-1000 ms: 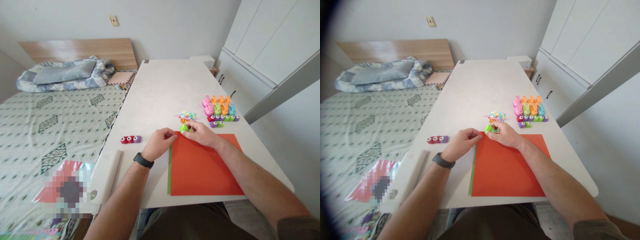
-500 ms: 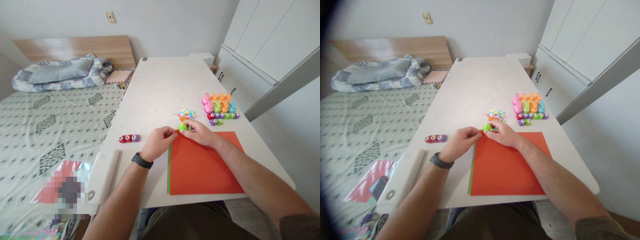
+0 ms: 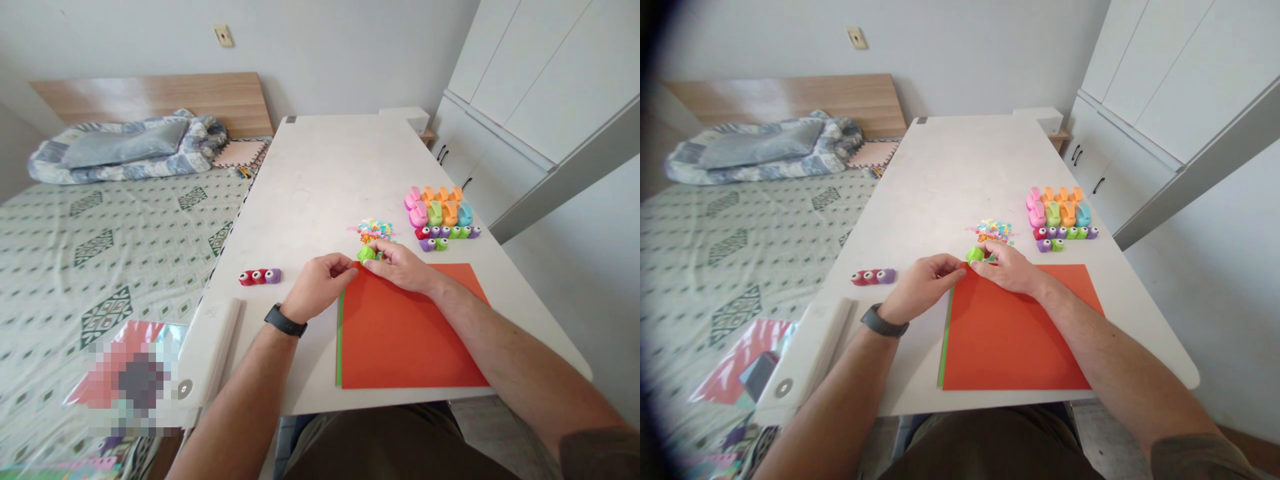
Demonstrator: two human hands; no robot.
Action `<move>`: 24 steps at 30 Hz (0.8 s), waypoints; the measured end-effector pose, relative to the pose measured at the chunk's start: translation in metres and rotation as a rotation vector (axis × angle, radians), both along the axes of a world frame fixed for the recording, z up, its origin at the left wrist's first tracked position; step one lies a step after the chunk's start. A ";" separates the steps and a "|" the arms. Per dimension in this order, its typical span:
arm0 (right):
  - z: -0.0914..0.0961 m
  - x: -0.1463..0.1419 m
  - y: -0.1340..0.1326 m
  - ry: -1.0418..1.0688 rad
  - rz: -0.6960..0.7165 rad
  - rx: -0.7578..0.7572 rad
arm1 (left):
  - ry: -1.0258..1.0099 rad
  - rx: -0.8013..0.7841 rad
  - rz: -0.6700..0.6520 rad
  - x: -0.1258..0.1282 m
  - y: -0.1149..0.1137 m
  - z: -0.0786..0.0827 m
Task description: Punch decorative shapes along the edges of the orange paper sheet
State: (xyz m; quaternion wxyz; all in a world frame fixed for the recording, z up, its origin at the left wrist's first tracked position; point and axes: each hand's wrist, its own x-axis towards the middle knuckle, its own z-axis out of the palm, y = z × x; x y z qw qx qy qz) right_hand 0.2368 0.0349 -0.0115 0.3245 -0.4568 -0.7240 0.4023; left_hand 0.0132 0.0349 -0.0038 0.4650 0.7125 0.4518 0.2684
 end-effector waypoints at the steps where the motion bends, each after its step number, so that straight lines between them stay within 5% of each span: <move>1: 0.000 0.000 0.000 0.004 0.006 -0.004 | 0.001 -0.001 -0.001 0.000 0.000 -0.001; 24: -0.006 0.000 -0.003 0.017 0.090 0.079 | -0.078 -0.022 0.034 0.001 0.001 -0.007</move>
